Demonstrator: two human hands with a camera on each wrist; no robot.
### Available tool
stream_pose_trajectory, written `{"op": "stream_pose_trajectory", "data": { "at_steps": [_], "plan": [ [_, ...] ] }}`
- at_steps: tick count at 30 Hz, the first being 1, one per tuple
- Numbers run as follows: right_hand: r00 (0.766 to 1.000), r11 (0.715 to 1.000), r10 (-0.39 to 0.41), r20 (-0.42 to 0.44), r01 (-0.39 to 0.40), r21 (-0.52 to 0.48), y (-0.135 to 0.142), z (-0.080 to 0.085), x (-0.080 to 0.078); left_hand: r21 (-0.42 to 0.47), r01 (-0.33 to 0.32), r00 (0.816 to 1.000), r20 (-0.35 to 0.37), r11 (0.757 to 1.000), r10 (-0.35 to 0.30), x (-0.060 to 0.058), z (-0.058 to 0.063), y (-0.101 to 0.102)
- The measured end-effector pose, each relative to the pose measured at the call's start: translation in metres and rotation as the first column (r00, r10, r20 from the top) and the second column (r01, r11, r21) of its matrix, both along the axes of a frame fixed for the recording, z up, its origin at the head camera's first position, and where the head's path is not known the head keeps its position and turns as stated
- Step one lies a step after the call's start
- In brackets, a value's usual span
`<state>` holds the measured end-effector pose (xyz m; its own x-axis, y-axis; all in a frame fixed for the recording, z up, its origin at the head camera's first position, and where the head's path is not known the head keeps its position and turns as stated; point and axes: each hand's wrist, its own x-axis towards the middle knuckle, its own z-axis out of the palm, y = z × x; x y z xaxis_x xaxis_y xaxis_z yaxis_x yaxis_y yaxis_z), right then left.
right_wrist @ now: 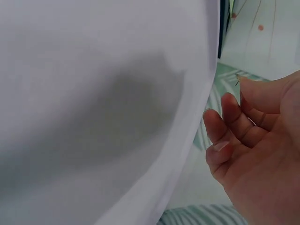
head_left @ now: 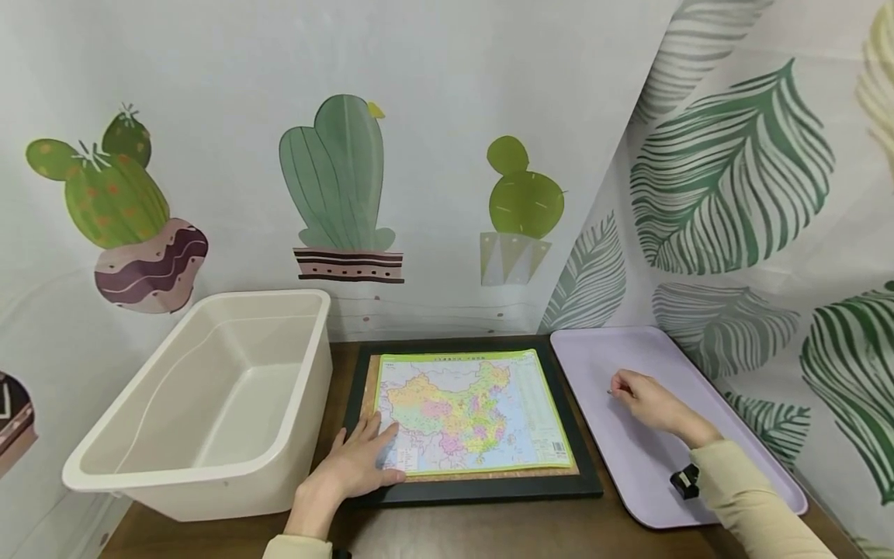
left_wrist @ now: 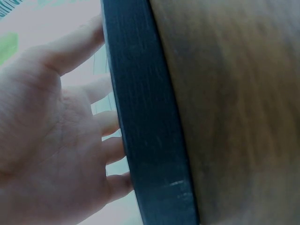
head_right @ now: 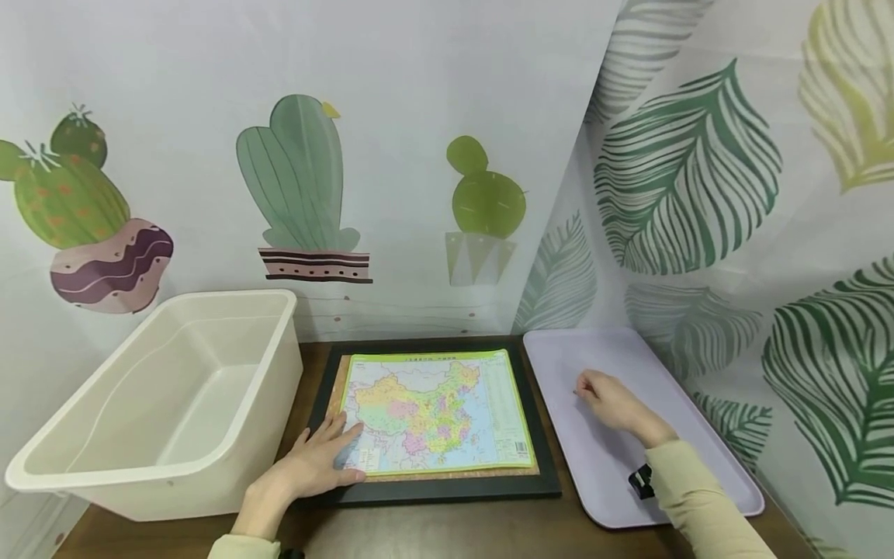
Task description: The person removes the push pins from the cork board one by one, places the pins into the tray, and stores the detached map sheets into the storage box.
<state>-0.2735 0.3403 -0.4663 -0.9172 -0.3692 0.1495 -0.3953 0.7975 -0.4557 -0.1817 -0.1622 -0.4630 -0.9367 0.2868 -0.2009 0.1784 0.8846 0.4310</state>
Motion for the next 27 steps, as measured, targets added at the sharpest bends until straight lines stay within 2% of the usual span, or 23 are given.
{"op": "stream_pose_trajectory", "data": {
  "at_steps": [7,20,27],
  "plan": [
    [0.999,0.999,-0.034,-0.021,0.035,0.033,0.012,-0.006,0.000,-0.002,-0.012,1.000,-0.010,1.000,0.012,0.000,-0.002,0.001],
    [0.997,0.996,-0.075,0.030,0.073,0.048,0.028,-0.015,0.001,-0.005,-0.008,1.000,-0.001,1.000,0.008,0.001,0.002,0.000],
    [0.996,0.995,-0.086,0.036,0.084,0.053,0.033,-0.018,-0.001,0.001,-0.008,1.000,0.002,1.000,0.008,0.001,-0.001,0.000]
  ]
}}
